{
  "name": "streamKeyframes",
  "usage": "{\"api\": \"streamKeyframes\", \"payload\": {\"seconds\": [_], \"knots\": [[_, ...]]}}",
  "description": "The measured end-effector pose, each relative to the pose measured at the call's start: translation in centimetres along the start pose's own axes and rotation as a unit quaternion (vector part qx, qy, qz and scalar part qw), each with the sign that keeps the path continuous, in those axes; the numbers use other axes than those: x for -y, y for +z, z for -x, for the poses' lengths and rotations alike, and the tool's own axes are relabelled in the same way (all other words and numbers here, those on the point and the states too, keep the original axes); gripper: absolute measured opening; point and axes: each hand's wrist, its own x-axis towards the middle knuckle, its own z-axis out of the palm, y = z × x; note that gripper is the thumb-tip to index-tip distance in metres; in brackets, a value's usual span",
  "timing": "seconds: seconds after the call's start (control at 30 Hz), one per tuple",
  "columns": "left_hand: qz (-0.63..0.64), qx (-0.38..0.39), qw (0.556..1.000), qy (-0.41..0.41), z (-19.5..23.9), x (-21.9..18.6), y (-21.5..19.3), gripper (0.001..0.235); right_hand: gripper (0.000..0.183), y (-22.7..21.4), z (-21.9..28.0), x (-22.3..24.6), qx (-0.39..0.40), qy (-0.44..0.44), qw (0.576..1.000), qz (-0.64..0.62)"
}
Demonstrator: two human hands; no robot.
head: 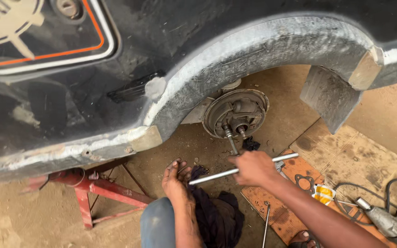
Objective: The person uses a T-handle wrench to tighten a nut on the rear wheel hub of a car. They then apply grease from a tube onto the hub assembly and spread it with their fingers.
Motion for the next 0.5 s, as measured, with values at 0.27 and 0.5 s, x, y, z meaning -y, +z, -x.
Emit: {"api": "streamKeyframes", "payload": {"seconds": [0.27, 0.5], "knots": [[-0.009, -0.002, 1.000, 0.012, 0.2, 0.6, 0.2, 0.021, 0.058, 9.2, 0.6, -2.6, -0.111, -0.108, 0.987, -0.038], [-0.060, 0.010, 0.998, 0.000, 1.7, 1.3, 1.8, 0.023, 0.056, 15.3, -1.0, -7.3, -0.144, -0.081, 0.978, -0.130]]}}
